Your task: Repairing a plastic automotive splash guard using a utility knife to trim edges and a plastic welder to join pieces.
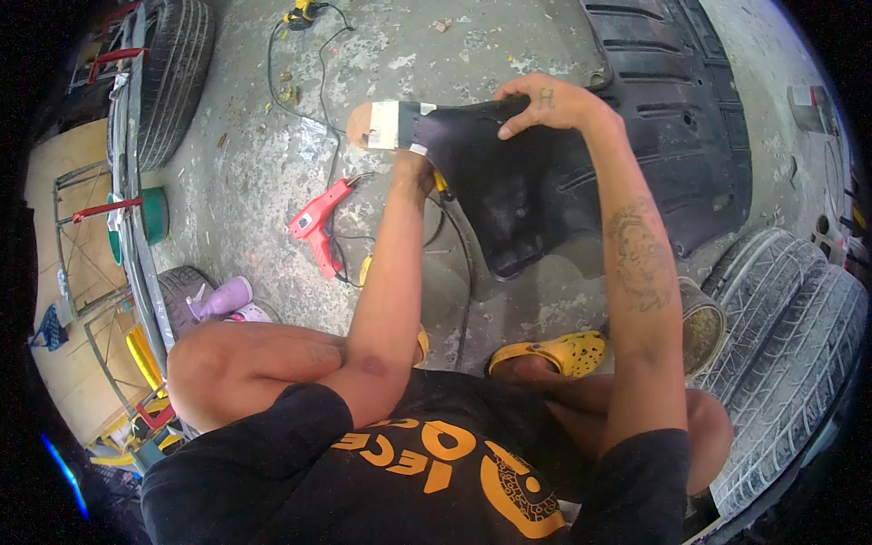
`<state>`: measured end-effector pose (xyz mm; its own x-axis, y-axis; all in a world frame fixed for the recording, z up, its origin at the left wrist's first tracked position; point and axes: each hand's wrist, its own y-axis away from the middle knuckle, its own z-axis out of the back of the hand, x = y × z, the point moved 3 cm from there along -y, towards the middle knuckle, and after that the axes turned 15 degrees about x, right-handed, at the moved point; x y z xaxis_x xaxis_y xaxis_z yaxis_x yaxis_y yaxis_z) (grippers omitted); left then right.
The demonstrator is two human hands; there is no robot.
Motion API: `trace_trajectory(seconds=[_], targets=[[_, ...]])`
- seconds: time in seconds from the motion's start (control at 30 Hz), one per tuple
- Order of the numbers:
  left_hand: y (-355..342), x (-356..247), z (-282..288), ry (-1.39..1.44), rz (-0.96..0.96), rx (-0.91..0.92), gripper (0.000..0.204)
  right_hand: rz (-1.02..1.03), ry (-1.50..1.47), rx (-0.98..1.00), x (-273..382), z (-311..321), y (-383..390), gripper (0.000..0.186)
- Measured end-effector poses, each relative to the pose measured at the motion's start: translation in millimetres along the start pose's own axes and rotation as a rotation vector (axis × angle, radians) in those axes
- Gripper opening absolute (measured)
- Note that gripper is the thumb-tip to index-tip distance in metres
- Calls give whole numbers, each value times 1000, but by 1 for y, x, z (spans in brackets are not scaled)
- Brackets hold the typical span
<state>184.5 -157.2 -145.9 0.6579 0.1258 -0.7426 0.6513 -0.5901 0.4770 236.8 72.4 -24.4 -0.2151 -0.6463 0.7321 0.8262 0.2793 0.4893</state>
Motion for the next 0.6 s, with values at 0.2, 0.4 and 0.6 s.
trace_trajectory(seconds=[0.2, 0.4, 0.6], targets=[[5, 12, -51, 232, 22, 450, 32, -62, -156, 175, 5, 14, 10, 52], [0, 17, -52, 361, 104, 537, 36, -54, -192, 160, 6, 19, 7, 44], [13, 21, -28, 289, 113, 365, 36, 15, -60, 84, 20, 14, -1, 36]])
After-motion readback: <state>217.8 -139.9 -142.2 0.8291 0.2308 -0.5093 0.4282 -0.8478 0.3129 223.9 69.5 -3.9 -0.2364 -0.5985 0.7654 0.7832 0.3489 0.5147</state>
